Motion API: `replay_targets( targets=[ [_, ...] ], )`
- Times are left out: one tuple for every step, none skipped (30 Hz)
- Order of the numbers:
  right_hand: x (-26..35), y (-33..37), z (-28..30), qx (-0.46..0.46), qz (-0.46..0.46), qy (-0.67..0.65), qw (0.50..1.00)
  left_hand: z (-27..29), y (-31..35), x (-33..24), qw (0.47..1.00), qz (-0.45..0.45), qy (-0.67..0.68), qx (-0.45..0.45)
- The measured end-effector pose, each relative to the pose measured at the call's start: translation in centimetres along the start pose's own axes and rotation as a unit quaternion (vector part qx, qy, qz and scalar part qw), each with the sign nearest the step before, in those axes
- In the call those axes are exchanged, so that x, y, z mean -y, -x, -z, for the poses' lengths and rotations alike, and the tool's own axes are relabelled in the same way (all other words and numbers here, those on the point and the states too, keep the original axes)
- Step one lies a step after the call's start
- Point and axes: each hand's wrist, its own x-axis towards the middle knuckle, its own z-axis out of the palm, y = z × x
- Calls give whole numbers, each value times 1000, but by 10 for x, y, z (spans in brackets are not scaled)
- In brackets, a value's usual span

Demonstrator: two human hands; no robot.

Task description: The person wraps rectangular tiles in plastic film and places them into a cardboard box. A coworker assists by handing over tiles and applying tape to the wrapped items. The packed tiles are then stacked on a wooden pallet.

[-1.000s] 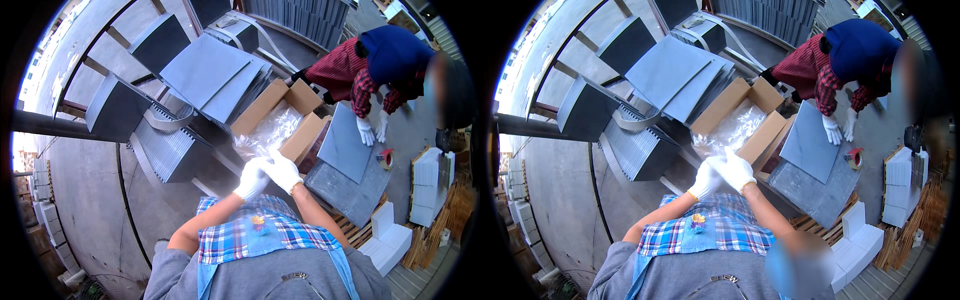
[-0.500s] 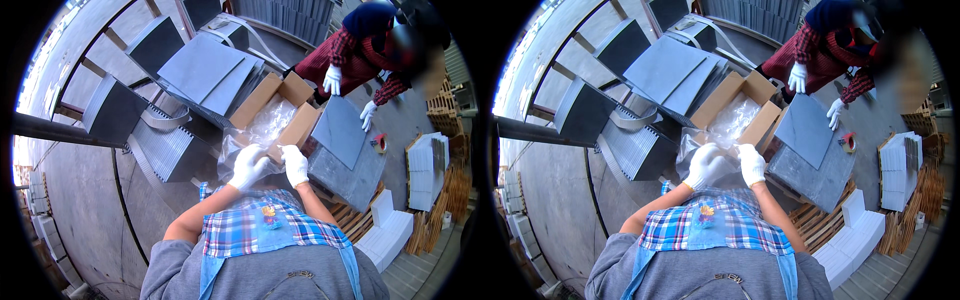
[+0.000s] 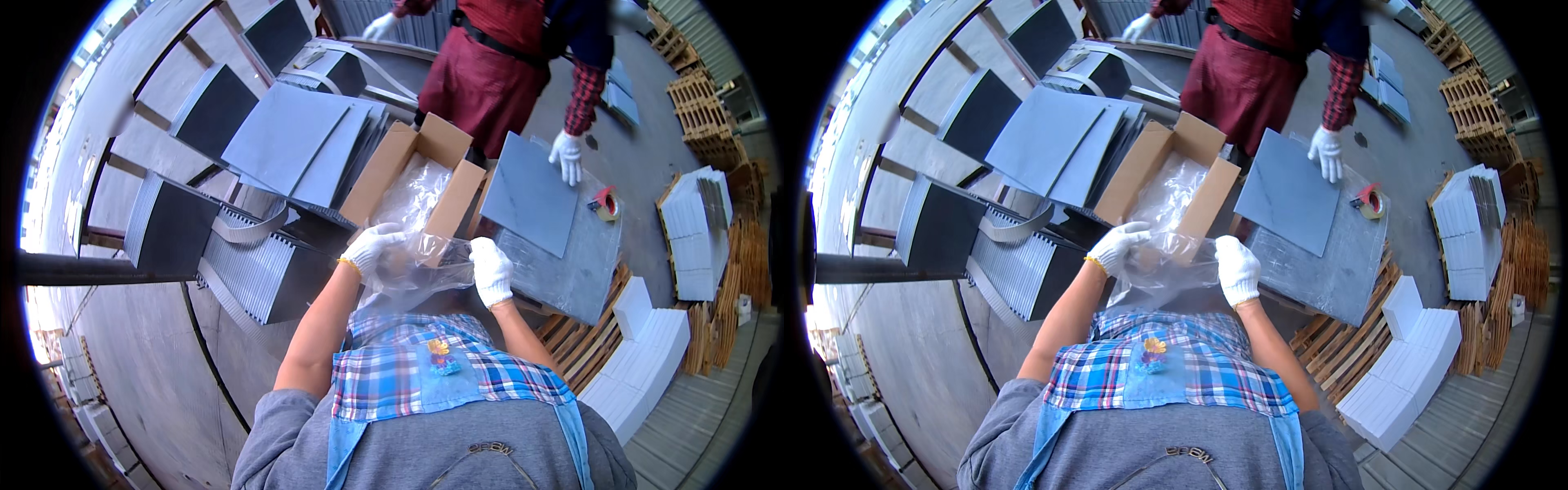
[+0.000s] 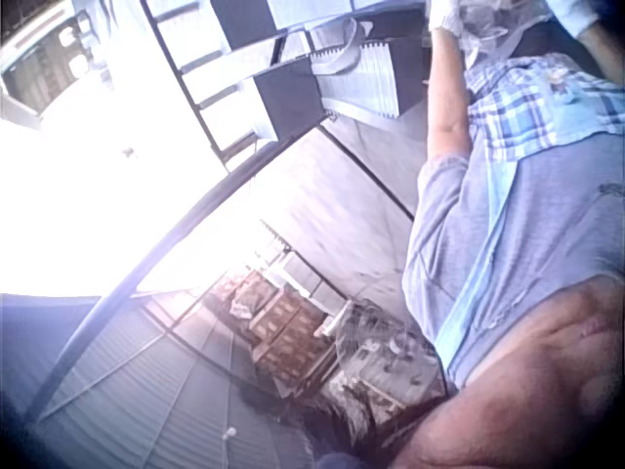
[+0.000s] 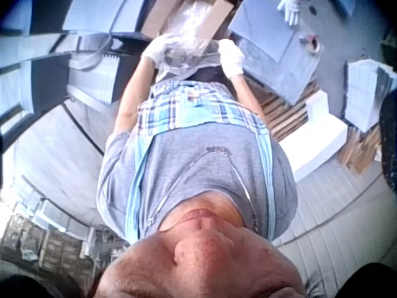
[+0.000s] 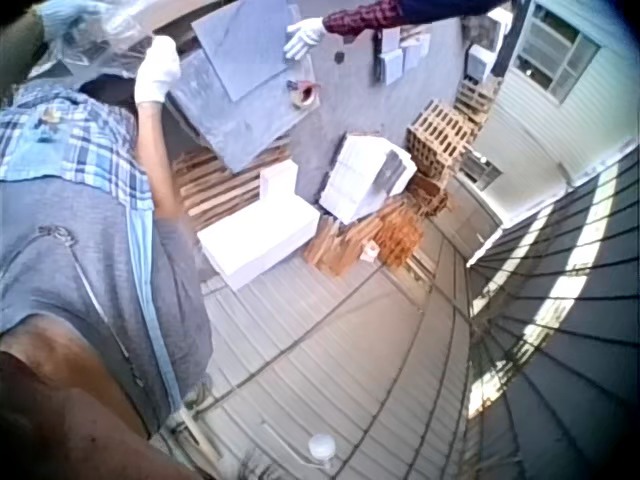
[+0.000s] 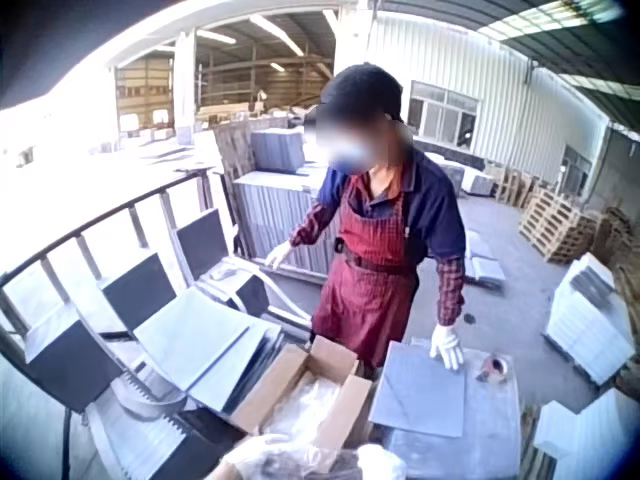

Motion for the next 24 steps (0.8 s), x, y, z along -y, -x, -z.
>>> replay_targets(
  targets=[
    [-9, -1, 6, 0, -19, -3, 1000, -8, -7, -2, 999, -8, -31, 10],
    [-18, -2, 13, -1, -38, -7, 999, -17, -15, -5, 998, -17, -62, 20],
    [-29, -4, 20, -2, -56, -10, 998, -26, -24, -8, 995, -26, -93, 31],
    [-43, -4, 25, -13, -52, 4, 999, -40, -31, -13, 991, -34, -124, 42],
    [-58, -4, 30, -25, -48, 18, 998, -57, -38, -21, 988, -38, -150, 18],
    [-74, -5, 36, -37, -43, 32, 998, -75, -51, -26, 986, -55, -157, -1],
    [-85, -6, 42, -31, -61, 31, 997, -89, -62, -29, 983, -71, -166, -24],
    [-98, -9, 48, -26, -77, 29, 996, -104, -74, -34, 980, -87, -174, -46],
    [-111, -13, 55, -20, -94, 26, 995, -116, -94, -35, 971, -122, -195, -67],
    [-129, -15, 58, -31, -104, 23, 994, -134, -108, -40, 964, -152, -192, -101],
    [-149, -17, 60, -41, -113, 19, 993, -153, -121, -45, 956, -181, -188, -135],
    [-167, -20, 62, -51, -122, 14, 991, -168, -133, -50, 945, -211, -184, -170],
    [-180, -26, 69, -43, -148, 7, 988, -182, -146, -58, 930, -212, -225, -201],
    [-194, -33, 72, -52, -140, 14, 989, -197, -156, -62, 904, -263, -243, -235],
    [-209, -44, 75, -61, -131, 20, 989, -213, -166, -66, 873, -313, -260, -268],
    [-225, -53, 78, -70, -124, 29, 989, -229, -174, -72, 840, -362, -275, -296],
    [-244, -61, 79, -45, -172, 2, 984, -243, -180, -77, 822, -376, -304, -302],
    [-263, -70, 80, -48, -178, -2, 983, -258, -183, -80, 823, -380, -302, -295],
    [-281, -81, 80, -49, -181, -8, 982, -276, -180, -85, 820, -390, -304, -288],
    [-293, -94, 83, -36, -196, -14, 980, -292, -177, -90, 816, -402, -305, -282],
    [-305, -106, 87, -23, -212, -18, 977, -304, -177, -88, 806, -412, -323, -275],
    [-316, -119, 88, -28, -224, -23, 974, -309, -182, -82, 757, -448, -378, -289],
    [-330, -130, 89, -35, -237, -26, 970, -318, -182, -82, 743, -446, -410, -283],
    [-343, -140, 90, -43, -251, -29, 967, -327, -181, -82, 728, -444, -442, -277]
  ],
)
